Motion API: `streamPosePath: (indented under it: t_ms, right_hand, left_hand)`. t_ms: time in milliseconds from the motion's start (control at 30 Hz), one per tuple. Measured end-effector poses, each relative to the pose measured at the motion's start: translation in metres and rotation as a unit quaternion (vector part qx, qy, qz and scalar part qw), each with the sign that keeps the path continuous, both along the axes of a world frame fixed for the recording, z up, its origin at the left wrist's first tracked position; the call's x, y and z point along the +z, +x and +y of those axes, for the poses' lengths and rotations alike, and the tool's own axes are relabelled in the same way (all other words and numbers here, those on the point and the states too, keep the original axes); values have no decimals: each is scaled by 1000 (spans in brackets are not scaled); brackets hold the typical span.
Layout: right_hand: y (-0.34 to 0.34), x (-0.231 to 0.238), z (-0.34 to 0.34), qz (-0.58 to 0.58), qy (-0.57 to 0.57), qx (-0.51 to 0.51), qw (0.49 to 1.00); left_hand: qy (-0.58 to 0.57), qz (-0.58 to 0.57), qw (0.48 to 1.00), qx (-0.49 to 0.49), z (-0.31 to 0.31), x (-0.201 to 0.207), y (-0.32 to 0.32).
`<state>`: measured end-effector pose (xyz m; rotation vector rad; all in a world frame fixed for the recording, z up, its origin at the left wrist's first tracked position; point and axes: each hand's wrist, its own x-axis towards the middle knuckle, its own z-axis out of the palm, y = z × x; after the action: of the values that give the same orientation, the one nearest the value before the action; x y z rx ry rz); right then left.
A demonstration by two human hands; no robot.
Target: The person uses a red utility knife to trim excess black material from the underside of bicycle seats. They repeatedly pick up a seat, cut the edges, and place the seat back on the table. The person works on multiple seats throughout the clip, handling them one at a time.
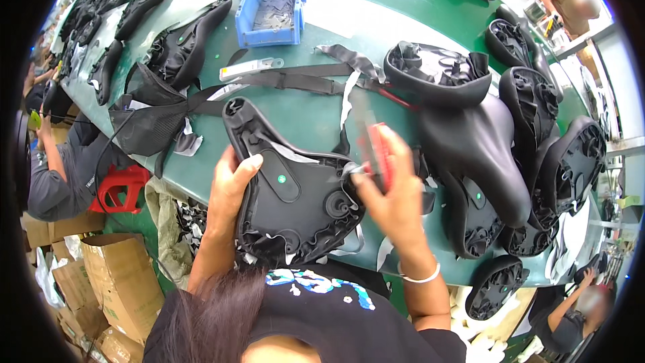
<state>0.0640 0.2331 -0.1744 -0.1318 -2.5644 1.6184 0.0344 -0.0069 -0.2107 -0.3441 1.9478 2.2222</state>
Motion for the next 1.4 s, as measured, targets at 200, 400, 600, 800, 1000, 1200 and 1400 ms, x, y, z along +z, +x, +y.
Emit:
streamPosePath:
  t_ms: [200,400,600,800,1000,1200,1400]
  right_hand:
    - [-18,8,2,20,-19,75,997]
    - [14,15,42,40,166,141,975]
    - [20,20,55,59,405,265,873]
    - [85,12,43,-52,437,202,875]
    - [82,4,19,-54,390,96,914]
    - [17,13,15,6,466,117,877]
    - [66,16,0,-83,483,142,860]
  left_hand:
    - [-429,362,807,-185,50,33,-12]
    - [-407,405,763,-298,68,8,-16]
    - [-321,372,807,-328,68,16,-19]
    - [64,46,974,-211,57,28,-26]
    - [425,-55,885,-181,47,18,-32]
    - [-503,485,681,-219,60,22,-82]
    - [-86,156,984,9,50,12,-99]
